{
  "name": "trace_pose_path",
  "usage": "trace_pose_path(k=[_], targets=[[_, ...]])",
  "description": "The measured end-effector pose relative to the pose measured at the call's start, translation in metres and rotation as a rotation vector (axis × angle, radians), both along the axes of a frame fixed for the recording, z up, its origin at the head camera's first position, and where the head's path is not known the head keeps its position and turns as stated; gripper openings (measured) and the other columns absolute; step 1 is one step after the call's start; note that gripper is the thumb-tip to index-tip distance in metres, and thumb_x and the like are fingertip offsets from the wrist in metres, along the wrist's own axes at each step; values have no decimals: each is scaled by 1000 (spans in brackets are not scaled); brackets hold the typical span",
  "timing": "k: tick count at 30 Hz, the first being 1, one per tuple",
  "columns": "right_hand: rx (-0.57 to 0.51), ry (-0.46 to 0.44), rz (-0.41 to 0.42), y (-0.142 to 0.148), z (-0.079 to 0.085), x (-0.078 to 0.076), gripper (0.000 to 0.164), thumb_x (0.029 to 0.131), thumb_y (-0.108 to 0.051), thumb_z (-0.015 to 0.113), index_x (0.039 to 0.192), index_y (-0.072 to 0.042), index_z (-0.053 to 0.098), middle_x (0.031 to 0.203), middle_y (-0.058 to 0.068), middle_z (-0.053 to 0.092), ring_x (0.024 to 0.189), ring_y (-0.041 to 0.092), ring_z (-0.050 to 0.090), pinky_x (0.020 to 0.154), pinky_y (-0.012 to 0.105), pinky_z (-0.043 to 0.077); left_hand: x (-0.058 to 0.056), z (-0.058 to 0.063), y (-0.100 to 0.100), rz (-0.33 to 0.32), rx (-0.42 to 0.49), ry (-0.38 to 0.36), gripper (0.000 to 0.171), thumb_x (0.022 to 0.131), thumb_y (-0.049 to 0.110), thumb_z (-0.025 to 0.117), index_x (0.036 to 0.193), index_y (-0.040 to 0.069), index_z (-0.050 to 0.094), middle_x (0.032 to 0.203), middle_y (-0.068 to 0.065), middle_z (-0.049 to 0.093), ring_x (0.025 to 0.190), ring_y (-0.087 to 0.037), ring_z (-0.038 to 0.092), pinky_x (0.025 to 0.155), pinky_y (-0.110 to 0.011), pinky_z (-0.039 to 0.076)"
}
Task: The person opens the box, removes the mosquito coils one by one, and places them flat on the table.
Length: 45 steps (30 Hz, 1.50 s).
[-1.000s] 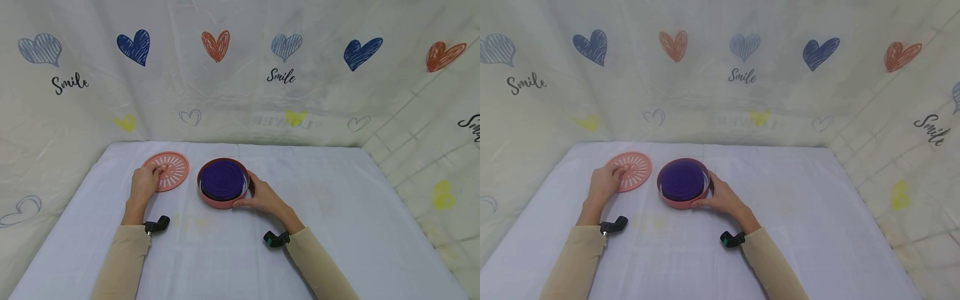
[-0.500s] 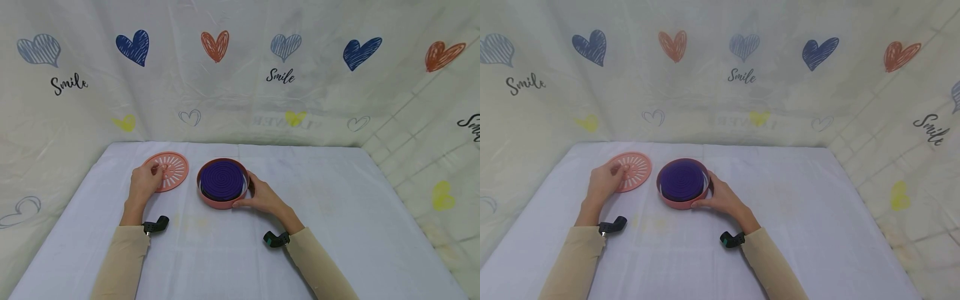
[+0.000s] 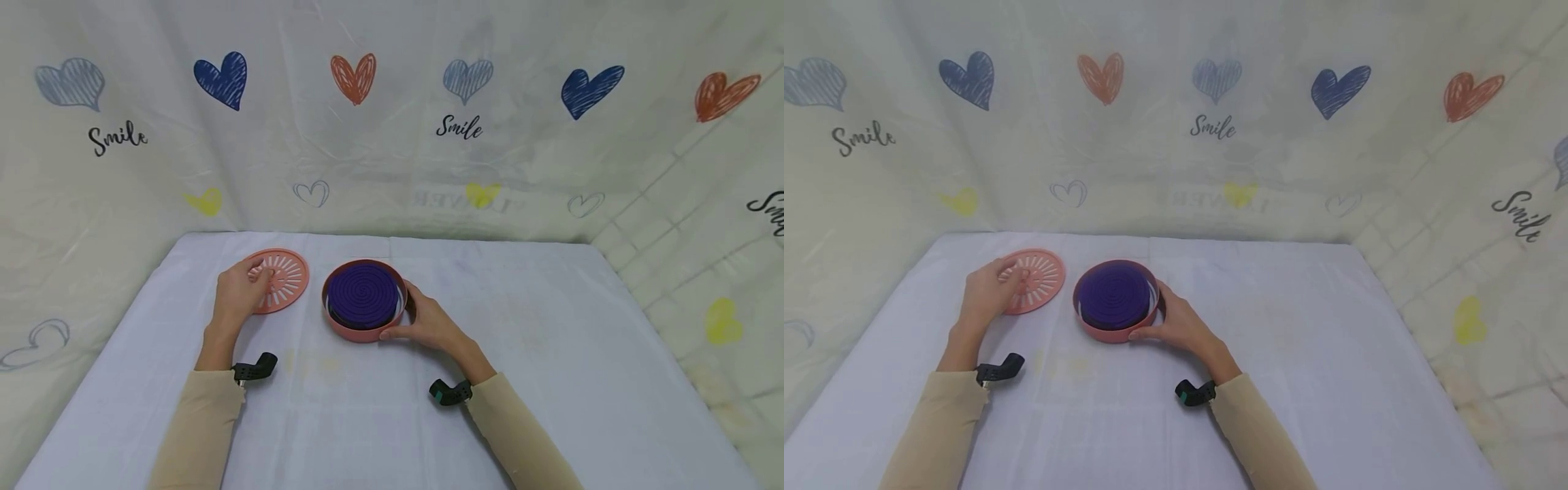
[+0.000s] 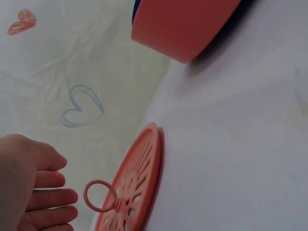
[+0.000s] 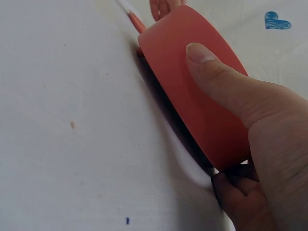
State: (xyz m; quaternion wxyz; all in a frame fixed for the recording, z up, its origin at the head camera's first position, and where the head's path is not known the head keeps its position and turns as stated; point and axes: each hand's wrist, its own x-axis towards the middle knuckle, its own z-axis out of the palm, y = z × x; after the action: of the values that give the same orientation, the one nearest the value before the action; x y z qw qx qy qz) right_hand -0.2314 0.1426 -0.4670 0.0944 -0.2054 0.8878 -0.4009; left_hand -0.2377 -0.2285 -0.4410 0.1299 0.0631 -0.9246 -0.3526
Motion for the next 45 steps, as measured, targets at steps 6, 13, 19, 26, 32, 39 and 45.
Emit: trace_pose_path(k=[6, 13, 19, 26, 32, 39, 45], targets=[[3, -1, -14, 0, -1, 2, 123, 67, -56, 88, 161, -17, 19, 160, 4, 39, 147, 20, 41, 119, 42, 38, 2, 9, 5, -3, 9, -3, 50, 102, 30, 54, 141, -1, 54, 144, -24, 55, 138, -43, 47, 113, -60, 40], [1, 1, -16, 0, -1, 2, 123, 67, -57, 88, 161, -16, 19, 160, 4, 39, 148, 20, 39, 120, 42, 37, 4, 13, 9, -32, -13, -2, 51, 102, 31, 53, 143, 1, 52, 145, -23, 54, 139, -43, 47, 112, -61, 40], [4, 3, -16, -2, -1, 2, 123, 67, -57, 88, 161, -17, 19, 160, 4, 40, 147, 20, 41, 119, 42, 38, 5, 18, 9, -74, -70, 34, 49, 102, 28, 53, 141, -2, 54, 143, -25, 55, 135, -45, 50, 111, -61, 41], [5, -2, -23, -1, -3, 1, 124, 66, -57, 88, 161, -17, 20, 159, 4, 41, 146, 20, 42, 120, 43, 38, 8, 21, 16, -133, -33, 44, 49, 103, 26, 51, 141, -4, 52, 144, -26, 54, 138, -43, 46, 114, -60, 37], [-1, 2, -25, -1, -3, 1, 123, 66, -56, 89, 161, -17, 21, 159, 4, 41, 146, 19, 42, 120, 42, 37, 9, 11, 26, -175, -43, 16, 51, 104, 27, 47, 144, -5, 49, 144, -26, 54, 134, -42, 51, 114, -59, 39], [4, -3, -21, -1, -2, 2, 124, 66, -58, 88, 161, -16, 20, 160, 4, 40, 147, 20, 40, 120, 42, 37, 12, 1, 39, -215, -3, 16, 53, 105, 30, 48, 147, -1, 47, 148, -24, 51, 139, -43, 45, 116, -60, 36], [1, -2, -24, -1, -2, 1, 123, 66, -56, 89, 161, -16, 21, 159, 4, 41, 146, 20, 41, 120, 42, 37, 11, -7, 50, -241, 51, 51, 48, 104, 27, 50, 143, -2, 52, 141, -23, 58, 125, -40, 59, 108, -56, 46]])
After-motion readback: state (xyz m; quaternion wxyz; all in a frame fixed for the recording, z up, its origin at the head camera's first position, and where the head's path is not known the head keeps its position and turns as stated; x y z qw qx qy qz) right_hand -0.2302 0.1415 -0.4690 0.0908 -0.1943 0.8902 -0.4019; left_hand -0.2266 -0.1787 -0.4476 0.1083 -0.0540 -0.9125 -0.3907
